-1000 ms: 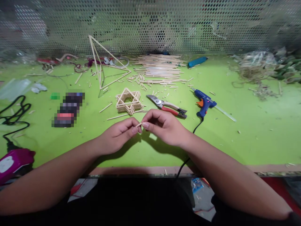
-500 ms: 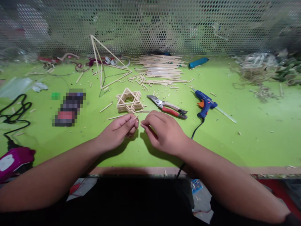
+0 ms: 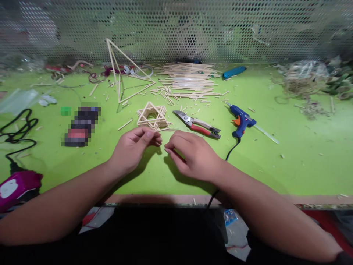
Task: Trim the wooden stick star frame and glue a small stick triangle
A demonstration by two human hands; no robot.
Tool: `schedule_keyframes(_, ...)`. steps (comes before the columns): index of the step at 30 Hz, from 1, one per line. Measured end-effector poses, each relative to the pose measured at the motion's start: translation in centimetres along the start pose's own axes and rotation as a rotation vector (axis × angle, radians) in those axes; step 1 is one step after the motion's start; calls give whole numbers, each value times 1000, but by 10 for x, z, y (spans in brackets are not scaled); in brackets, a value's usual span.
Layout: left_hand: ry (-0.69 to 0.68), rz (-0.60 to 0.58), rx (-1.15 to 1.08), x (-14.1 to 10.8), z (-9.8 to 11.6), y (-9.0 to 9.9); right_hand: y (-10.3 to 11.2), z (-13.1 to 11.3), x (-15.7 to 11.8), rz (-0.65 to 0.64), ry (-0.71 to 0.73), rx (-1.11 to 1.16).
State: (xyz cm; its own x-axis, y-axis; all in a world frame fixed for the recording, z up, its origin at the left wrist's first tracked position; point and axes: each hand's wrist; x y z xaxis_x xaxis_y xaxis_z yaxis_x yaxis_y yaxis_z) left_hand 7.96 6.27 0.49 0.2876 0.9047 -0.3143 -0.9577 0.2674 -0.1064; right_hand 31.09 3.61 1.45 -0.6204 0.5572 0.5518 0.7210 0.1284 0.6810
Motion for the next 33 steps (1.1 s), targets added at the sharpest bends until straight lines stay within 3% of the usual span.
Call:
schedule_keyframes(5,-1,81,-267,11,-4,8,5,-6,3,-110,41,55)
schedule_keyframes(9,76,-19,-374,14,0,16,17,-8,4,-81,43,120)
schedule_keyframes(11,124,-66,-400,15,2,18,23,-3,2,47,-56,-17)
schedule_keyframes(14,166,-86,-422,15,3,19,30,14,-5,198,-346,-425)
schedule_keyframes(17,189,-96,-396,15,3,19,33,35,-17,30,-482,-619)
schedule_keyframes(19,193,-109,-357,15,4,18,33,45,-25,-114,-481,-636)
schedule_keyframes(21,197,-112,-331,13,6,16,31,49,-28,-173,-452,-643)
schedule_keyframes(24,213,-126,-321,9,8,13,29,44,-22,-97,-393,-596)
schedule_keyframes(29,216,-276,-178,4,3,11,21,16,-1,121,-266,-233)
schedule_keyframes(33,144,-373,5,1,1,10,11,-1,5,185,-270,-23)
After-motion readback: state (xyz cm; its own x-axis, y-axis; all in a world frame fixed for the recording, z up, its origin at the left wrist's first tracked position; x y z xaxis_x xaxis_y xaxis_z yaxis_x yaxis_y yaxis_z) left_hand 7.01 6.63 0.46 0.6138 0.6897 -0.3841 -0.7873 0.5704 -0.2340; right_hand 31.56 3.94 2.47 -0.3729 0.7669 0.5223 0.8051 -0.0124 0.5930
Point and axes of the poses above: each hand's wrist, its own x-axis towards the middle knuckle, its own y-axis out of the back of the hand, z = x × y, and after that the axes turned 13 degrees about y, right-handed
